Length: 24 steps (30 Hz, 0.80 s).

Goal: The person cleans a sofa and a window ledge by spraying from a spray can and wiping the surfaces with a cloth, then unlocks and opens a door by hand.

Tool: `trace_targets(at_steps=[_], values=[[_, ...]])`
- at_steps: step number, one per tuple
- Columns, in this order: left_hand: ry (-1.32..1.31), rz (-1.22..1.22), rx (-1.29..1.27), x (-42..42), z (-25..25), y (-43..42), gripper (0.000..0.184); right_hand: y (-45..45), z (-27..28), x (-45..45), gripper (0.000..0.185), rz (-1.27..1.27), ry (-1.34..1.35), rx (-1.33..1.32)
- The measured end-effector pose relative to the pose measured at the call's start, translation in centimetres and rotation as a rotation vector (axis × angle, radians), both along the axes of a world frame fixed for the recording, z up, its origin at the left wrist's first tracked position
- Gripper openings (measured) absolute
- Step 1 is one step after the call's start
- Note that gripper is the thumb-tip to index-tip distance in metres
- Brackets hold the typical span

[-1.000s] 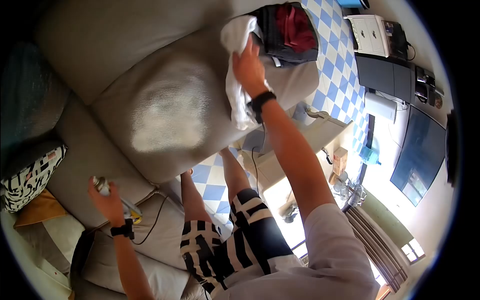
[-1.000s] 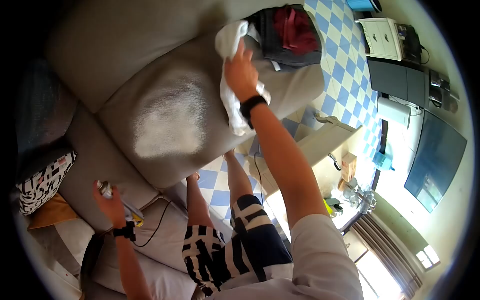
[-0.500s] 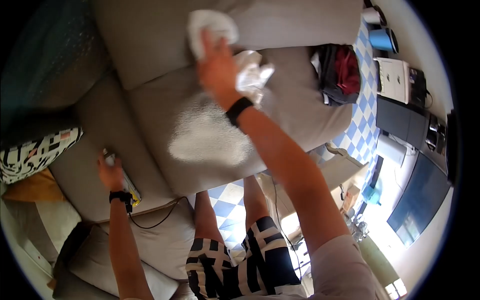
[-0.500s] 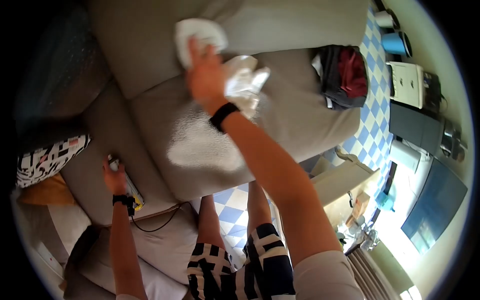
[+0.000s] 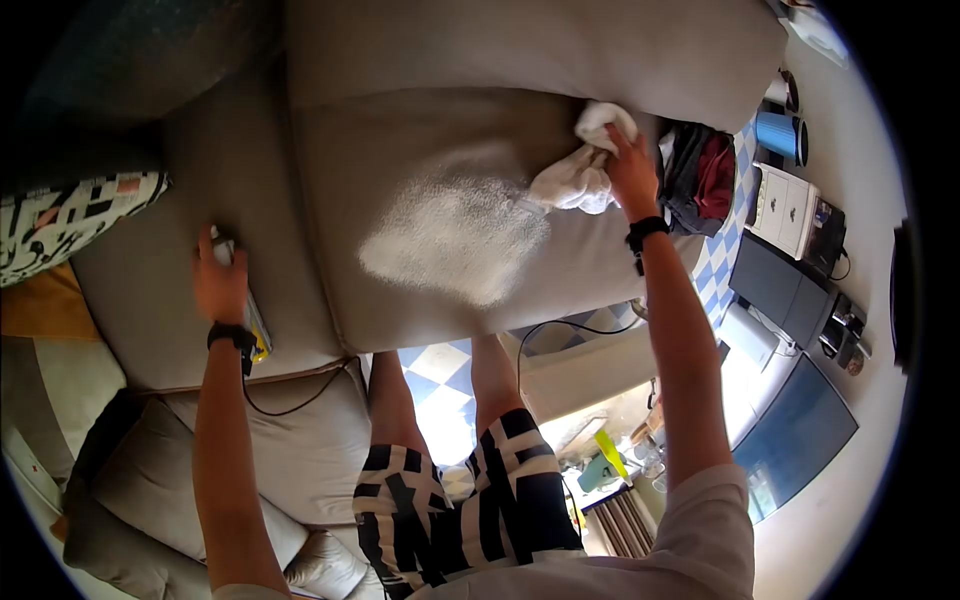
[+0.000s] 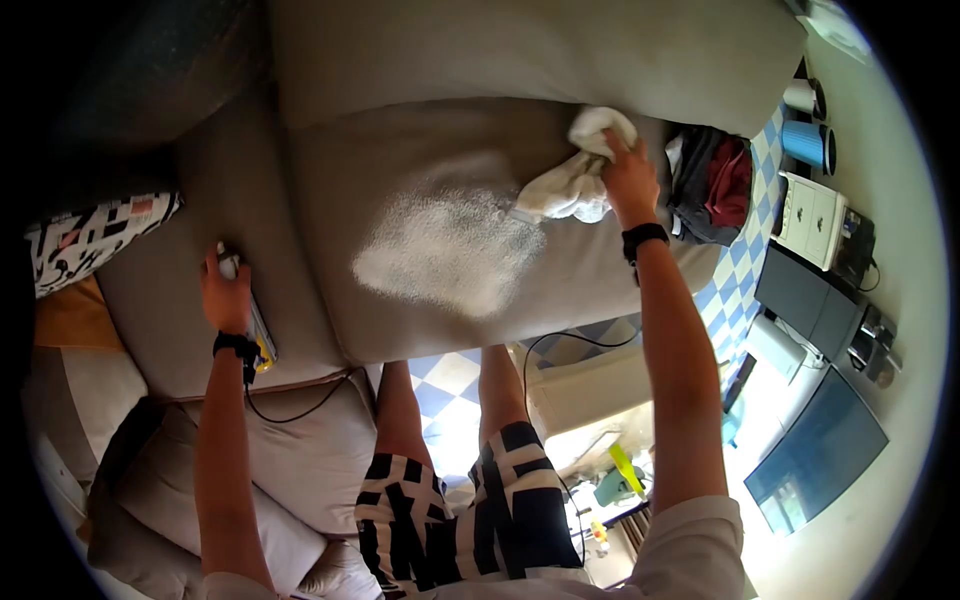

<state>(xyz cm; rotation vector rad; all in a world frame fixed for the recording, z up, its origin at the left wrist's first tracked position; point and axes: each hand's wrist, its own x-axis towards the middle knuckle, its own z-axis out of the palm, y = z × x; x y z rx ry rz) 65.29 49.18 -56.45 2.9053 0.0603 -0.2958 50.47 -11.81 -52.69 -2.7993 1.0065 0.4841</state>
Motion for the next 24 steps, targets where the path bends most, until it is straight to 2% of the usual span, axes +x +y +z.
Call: trace_targets(at_steps=[3,5,7,8,9,12,13,14,15,17,18,19,21,22,23,24], values=[[0.047,0.03,-0.046,0.1,-0.6,0.0,0.066,5.0,-6.4,-1.4,0.053,0.294,-0.076,-0.177],[0.031,0.027,-0.026,0.0,-0.8,0.1,0.065,16.4,-8.7,1.0,0.054,0.352,-0.063,-0.179],[0.026,0.01,-0.008,0.2,-1.4,0.4,0.064,28.9,-5.3,4.6,0.058,0.151,-0.22,0.344],[0.029,0.005,-0.002,0.4,-1.8,1.1,0.064,34.1,-7.0,4.4,0.047,0.529,-0.389,0.212],[0.03,0.004,0.005,0.1,-2.2,1.2,0.063,37.5,-5.9,4.6,0.05,0.567,-0.301,0.392],[0.019,-0.015,-0.009,0.2,-1.8,0.7,0.062,36.9,-3.6,3.9,0.05,0.624,-0.159,0.402],[0.015,-0.017,-0.014,0.0,-1.8,0.9,0.062,33.5,-2.0,2.4,0.049,0.59,-0.135,0.431],[0.016,-0.018,-0.024,-0.1,-1.6,0.9,0.063,29.9,-4.7,-1.0,0.05,0.548,-0.301,0.392],[0.019,-0.02,-0.039,0.0,-1.5,0.7,0.064,24.9,-4.3,-4.7,0.051,0.59,-0.284,0.209],[0.024,-0.015,-0.034,0.1,-1.1,0.5,0.064,14.2,-3.1,-12.8,0.057,0.363,0.025,0.079],[0.027,-0.02,-0.018,0.1,-0.7,0.0,0.064,9.2,-3.3,-17.2,0.062,0.224,0.142,-0.091],[0.029,-0.02,-0.002,0.1,-0.4,-0.3,0.063,7.0,-1.7,-19.2,0.057,0.022,0.029,-0.128],[0.05,0.018,-0.009,0.3,-0.2,-0.8,0.063,5.1,-5.3,-22.5,0.04,0.247,0.121,-0.348],[0.062,0.034,-0.009,0.0,-0.1,-0.6,0.063,8.2,-5.4,-20.2,0.031,0.208,0.395,-0.319],[0.036,0.025,-0.034,-0.3,-0.6,0.1,0.064,11.4,-5.2,-17.5,0.031,0.195,0.671,-0.273],[0.01,0.004,-0.066,-0.2,-1.6,0.9,0.064,15.4,-17.8,-22.7,0.032,0.248,0.389,-0.352]])
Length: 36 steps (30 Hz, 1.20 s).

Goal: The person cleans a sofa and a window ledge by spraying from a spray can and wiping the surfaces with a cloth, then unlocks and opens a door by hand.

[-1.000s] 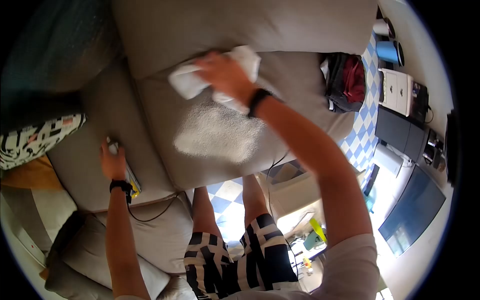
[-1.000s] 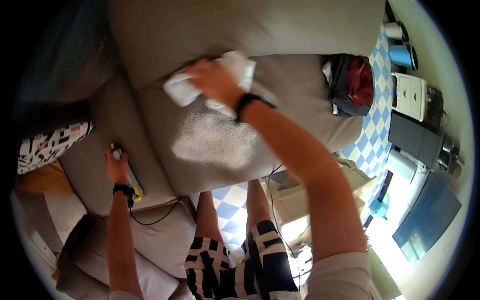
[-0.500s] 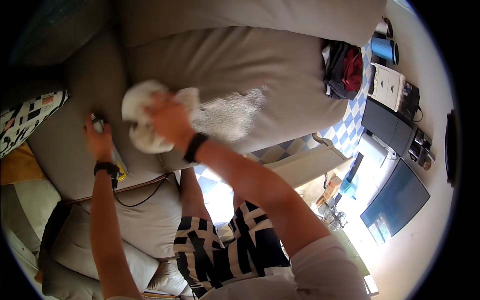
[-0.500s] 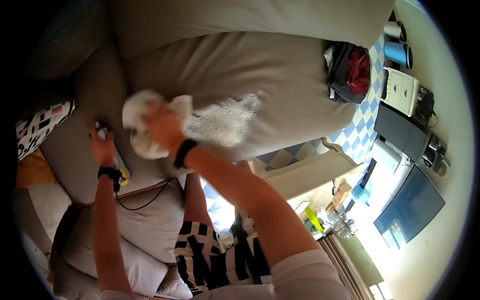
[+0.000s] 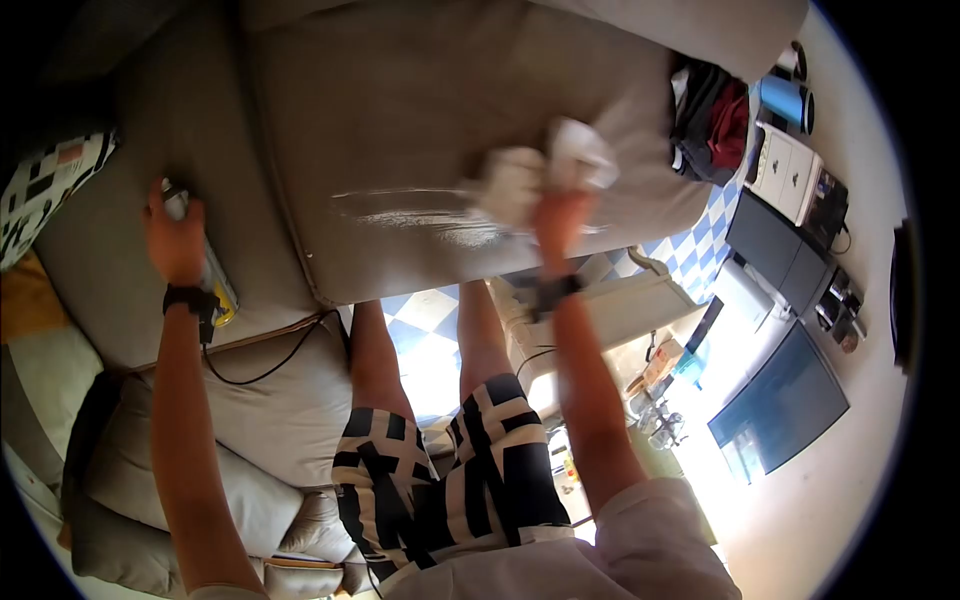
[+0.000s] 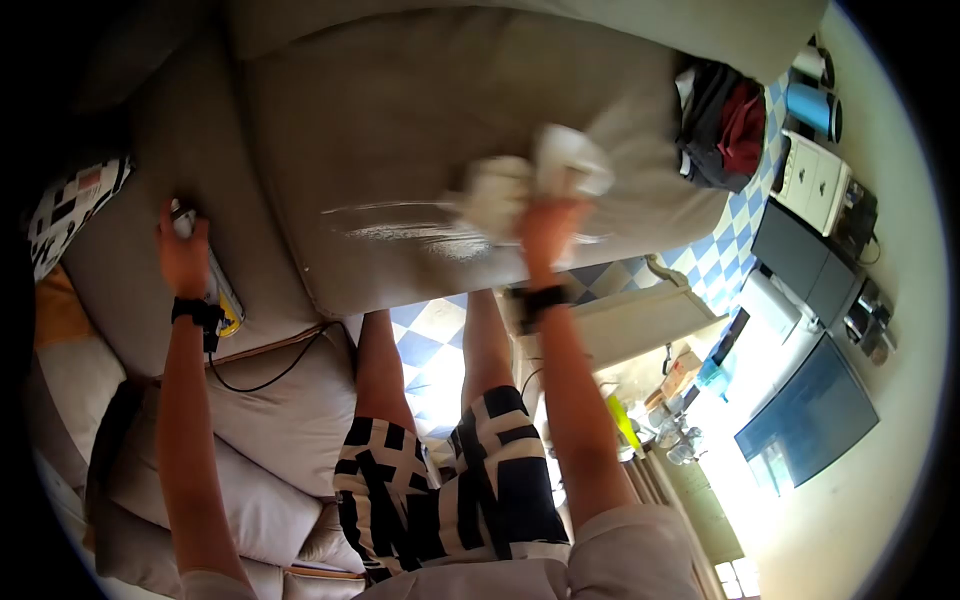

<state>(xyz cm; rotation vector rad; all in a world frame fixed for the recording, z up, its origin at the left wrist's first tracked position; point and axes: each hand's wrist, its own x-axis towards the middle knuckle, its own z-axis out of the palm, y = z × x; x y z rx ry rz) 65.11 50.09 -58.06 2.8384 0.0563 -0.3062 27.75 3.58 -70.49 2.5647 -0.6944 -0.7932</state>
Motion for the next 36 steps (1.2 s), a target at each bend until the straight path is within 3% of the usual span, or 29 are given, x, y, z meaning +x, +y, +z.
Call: trace_targets(at_steps=[2,3,4,5,7,9,10,11,12,14,15,16,18,21,22,23,26,29,30,31,33,34,36], values=[[-0.028,-0.05,-0.038,0.5,-1.5,0.6,0.065,16.2,9.7,12.5,0.046,-0.135,-0.352,0.352],[-0.032,-0.067,-0.036,0.5,-1.6,0.8,0.065,21.3,12.2,16.4,0.042,-0.048,-0.434,0.407],[-0.04,-0.074,-0.031,0.3,-1.4,1.1,0.065,24.7,13.2,18.6,0.04,0.05,-0.518,0.467],[-0.028,-0.076,-0.018,0.6,-1.4,1.3,0.065,26.0,13.0,19.2,0.037,0.062,-0.525,0.688],[-0.001,-0.069,0.001,0.7,-1.1,1.1,0.065,24.0,13.3,17.6,0.037,0.095,-0.526,0.804],[-0.003,-0.051,-0.003,0.7,-0.8,0.7,0.064,17.5,13.3,12.0,0.037,0.276,-0.51,0.759],[-0.002,-0.038,0.001,0.7,-0.6,0.7,0.064,13.0,10.2,7.3,0.046,0.298,-0.711,0.766],[-0.016,-0.067,0.007,0.8,-0.5,0.6,0.064,7.5,12.2,4.9,0.058,0.188,-0.434,0.615],[-0.032,-0.085,0.019,0.8,-0.3,0.4,0.064,2.6,13.9,2.5,0.062,0.077,-0.378,0.463],[-0.05,-0.101,0.02,0.5,-0.2,1.2,0.064,-4.4,14.5,-0.5,0.059,-0.517,-0.469,0.182],[-0.064,-0.097,-0.003,0.5,-0.4,1.2,0.064,-5.3,13.3,-2.0,0.061,-0.652,-0.669,0.028],[-0.084,-0.094,-0.031,0.8,-0.8,1.0,0.065,-4.2,11.7,-1.8,0.058,-0.659,-0.502,-0.01],[-0.054,-0.065,0.018,0.9,-0.3,0.7,0.065,5.1,8.2,1.4,0.052,-0.507,-0.441,0.032],[-0.075,-0.105,-0.009,1.7,-1.0,1.9,0.065,23.8,4.4,8.0,0.043,-0.201,-0.677,0.404],[-0.091,-0.129,-0.038,1.6,-1.6,2.6,0.064,26.9,11.1,13.1,0.034,-0.086,-0.675,0.822],[-0.083,-0.176,-0.034,1.3,-1.4,3.2,0.064,28.7,13.2,15.4,0.032,0.13,-0.657,1.037],[-0.045,-0.268,-0.049,0.7,-1.3,3.8,0.063,28.8,12.0,15.4,0.029,0.362,-0.491,1.074],[0.04,-0.253,0.01,-2.7,3.5,-0.8,0.065,15.8,12.6,9.7,0.053,0.128,-0.697,0.821],[0.093,-0.253,0.022,-3.5,3.9,-1.0,0.064,10.2,13.6,7.8,0.061,0.099,-0.587,0.573],[0.036,-0.285,-0.014,-3.8,2.5,0.8,0.063,5.2,15.5,6.7,0.053,-0.174,-0.521,0.677],[-0.084,-0.335,-0.134,-4.1,-3.3,5.1,0.061,-2.2,18.1,5.4,0.041,-1.021,-0.733,1.341],[-0.017,-0.275,-0.199,-4.2,-3.2,4.4,0.061,-5.3,19.6,4.8,0.035,-1.459,-0.823,1.651],[0.058,-0.208,-0.192,-3.8,-1.1,3.4,0.061,-7.2,21.0,4.0,0.027,-1.544,-1.002,1.819]])
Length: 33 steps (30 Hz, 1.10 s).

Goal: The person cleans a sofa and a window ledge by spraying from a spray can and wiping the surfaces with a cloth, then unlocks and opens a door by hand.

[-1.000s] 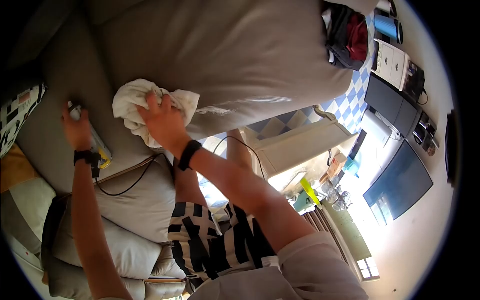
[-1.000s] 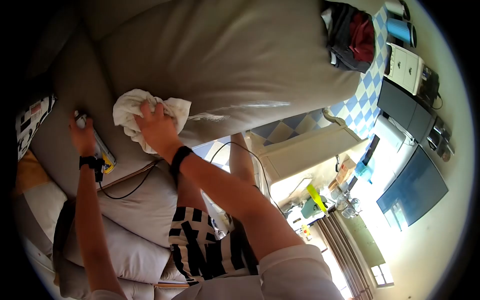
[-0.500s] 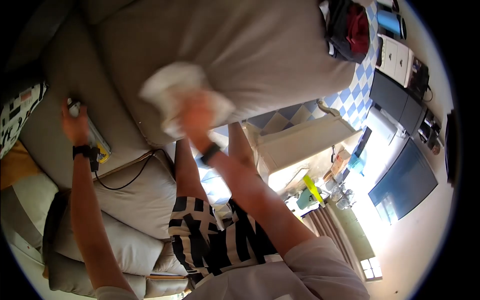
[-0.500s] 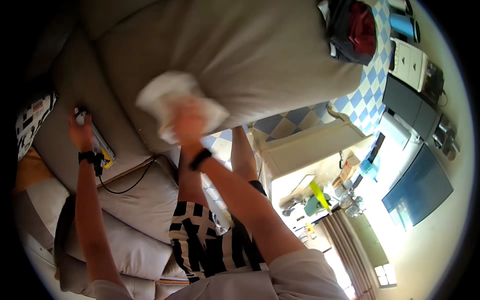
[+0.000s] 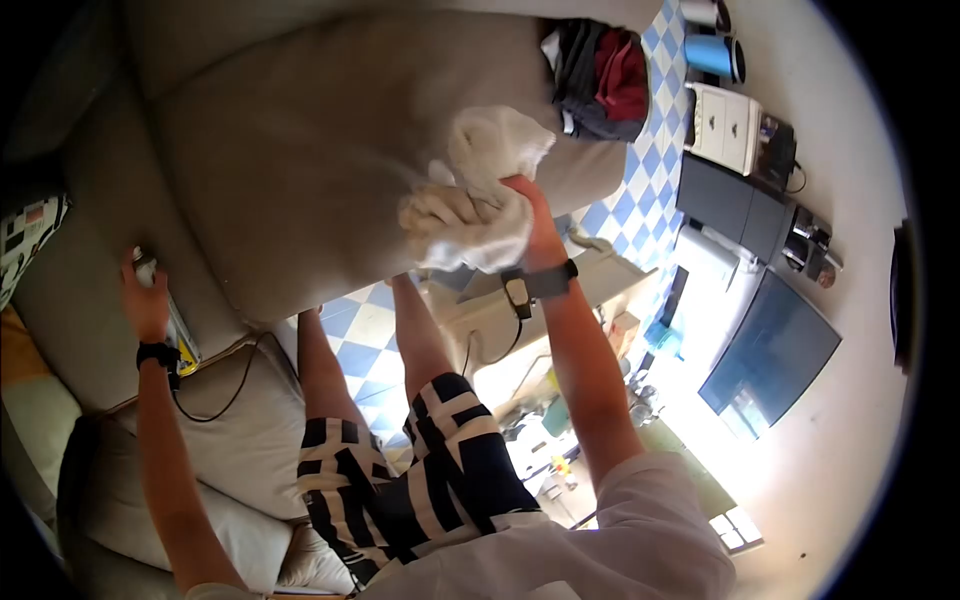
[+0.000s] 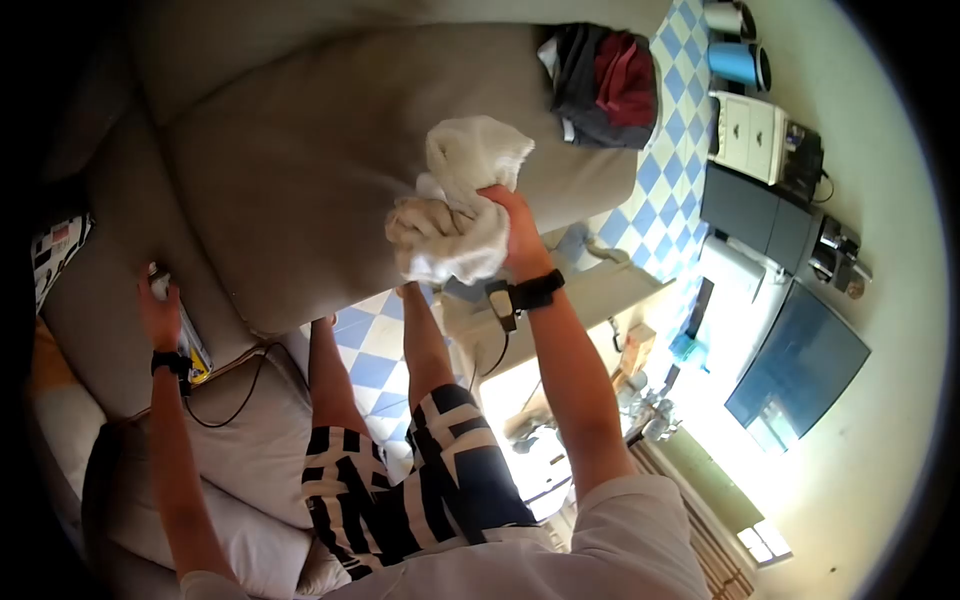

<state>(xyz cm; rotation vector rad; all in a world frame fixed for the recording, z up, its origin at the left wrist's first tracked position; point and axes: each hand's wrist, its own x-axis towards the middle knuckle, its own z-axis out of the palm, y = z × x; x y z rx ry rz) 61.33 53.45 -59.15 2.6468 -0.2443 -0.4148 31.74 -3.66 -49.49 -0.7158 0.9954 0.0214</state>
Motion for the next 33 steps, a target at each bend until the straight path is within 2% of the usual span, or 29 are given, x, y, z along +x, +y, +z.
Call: trace_targets(at_steps=[1,3,5,7,16,17,19,21,22,24,27,30,33], values=[[-0.006,0.005,0.06,0.3,1.0,-0.4,0.062,1.0,1.7,1.9,0.024,-0.083,-0.086,0.077],[-0.035,0.01,0.144,0.8,2.1,-1.3,0.063,4.2,8.9,4.9,0.059,-0.247,-0.249,0.367],[-0.062,0.007,0.206,0.4,2.3,-1.6,0.063,6.5,7.8,5.4,0.042,-0.351,-0.358,0.11],[-0.011,0.019,0.252,0.3,2.2,-1.8,0.064,8.5,8.5,6.7,0.044,-0.389,-0.439,0.074],[0.065,0.063,0.232,0.6,3.5,-2.8,0.063,15.1,9.6,13.7,0.054,-0.296,-0.56,0.463],[0.053,0.054,0.232,0.5,3.6,-2.9,0.063,15.0,8.1,13.5,0.057,-0.231,-0.577,0.513],[0.029,0.04,0.226,0.3,3.7,-3.0,0.064,13.3,3.2,9.7,0.058,-0.198,-0.361,0.36],[0.011,0.044,0.197,0.2,3.1,-2.7,0.064,13.4,3.7,9.9,0.059,-0.115,-0.256,0.338],[0.004,0.046,0.182,0.0,2.8,-2.6,0.064,14.7,6.9,12.1,0.059,-0.045,-0.256,0.399],[0.025,0.068,0.168,-0.2,3.1,-3.0,0.064,15.7,9.5,13.0,0.058,0.047,-0.243,0.454],[-0.007,0.067,0.137,-0.4,2.9,-2.8,0.065,15.0,10.1,12.2,0.051,0.176,-0.177,0.305],[0.069,0.064,0.169,0.0,3.8,-3.3,0.066,13.7,9.2,11.2,0.047,0.403,-0.019,-0.284],[0.081,0.078,0.227,0.1,4.0,-3.8,0.066,13.4,9.5,14.0,0.046,0.538,-0.021,-0.74]])
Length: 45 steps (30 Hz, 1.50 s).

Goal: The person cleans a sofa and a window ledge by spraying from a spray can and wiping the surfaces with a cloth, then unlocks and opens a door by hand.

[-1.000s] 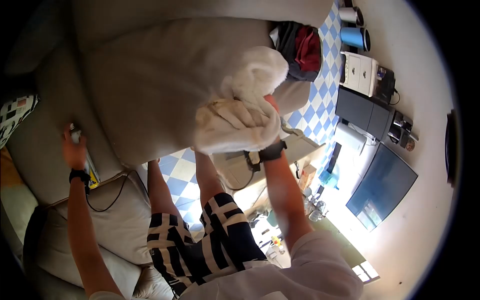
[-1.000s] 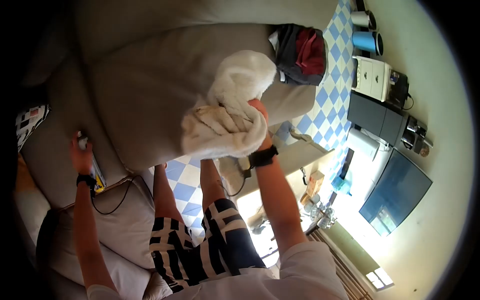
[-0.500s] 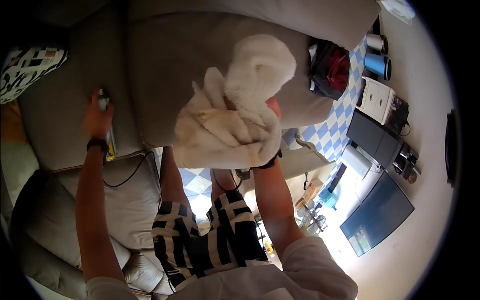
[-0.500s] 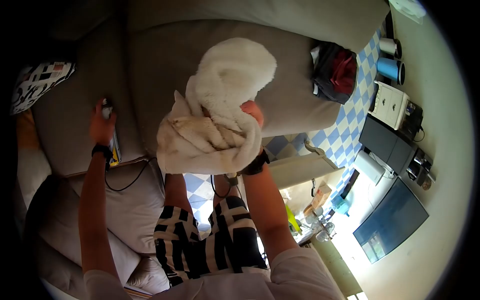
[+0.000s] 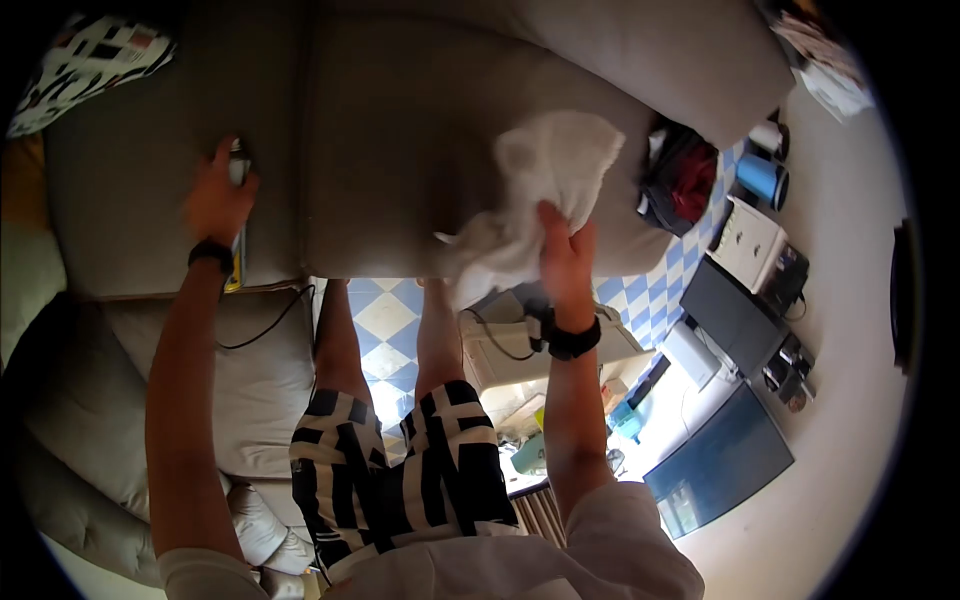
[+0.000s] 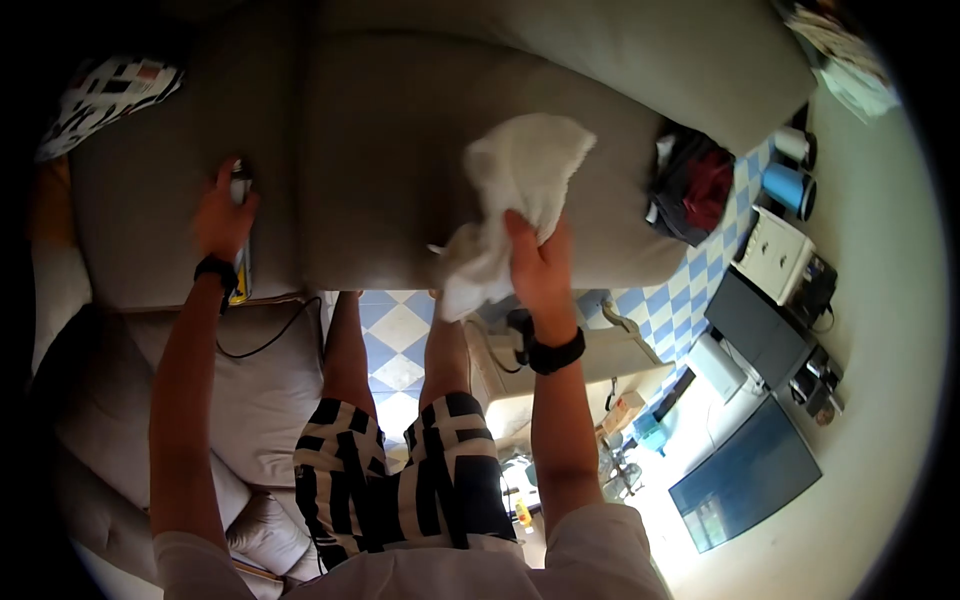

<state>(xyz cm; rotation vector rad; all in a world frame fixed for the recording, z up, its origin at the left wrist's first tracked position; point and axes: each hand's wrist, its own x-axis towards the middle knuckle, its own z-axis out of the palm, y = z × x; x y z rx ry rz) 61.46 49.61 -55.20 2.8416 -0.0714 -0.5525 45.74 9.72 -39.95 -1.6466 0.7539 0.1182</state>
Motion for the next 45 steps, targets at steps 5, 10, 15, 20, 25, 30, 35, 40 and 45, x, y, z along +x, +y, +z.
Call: trace_targets(at_steps=[5,10,15,20,25,30,35,40,45], values=[[-0.012,0.039,-0.018,-0.2,-0.5,-0.2,0.067,5.0,-11.4,5.9,0.077,0.36,0.209,-0.888],[-0.13,0.01,-0.101,0.0,-2.3,0.9,0.067,15.6,-14.4,8.6,0.074,0.762,0.111,-0.973],[-0.093,0.001,-0.075,0.5,-1.2,0.5,0.066,7.5,-17.4,7.4,0.061,0.959,-0.244,-1.265],[-0.046,0.016,-0.041,-0.4,-1.2,0.6,0.066,1.6,-16.8,14.6,0.058,0.6,0.116,-1.183],[-0.077,0.021,-0.112,-0.3,0.2,0.3,0.065,17.9,-14.1,3.4,0.059,1.177,0.09,-0.877],[0.11,-0.011,-0.017,-3.1,2.3,1.1,0.074,19.7,-13.3,-1.2,0.052,1.369,-0.025,-0.79],[0.123,0.17,-0.278,-9.0,4.0,4.0,0.074,21.1,-12.4,10.4,0.064,0.953,0.162,-1.108],[-0.045,0.501,-0.386,-14.2,7.3,7.3,0.068,22.9,-14.9,1.0,0.054,1.321,0.074,-1.037],[-0.24,0.663,-0.388,-12.8,8.2,10.2,0.067,22.5,-12.6,-1.6,0.048,1.6,0.045,-0.807]])
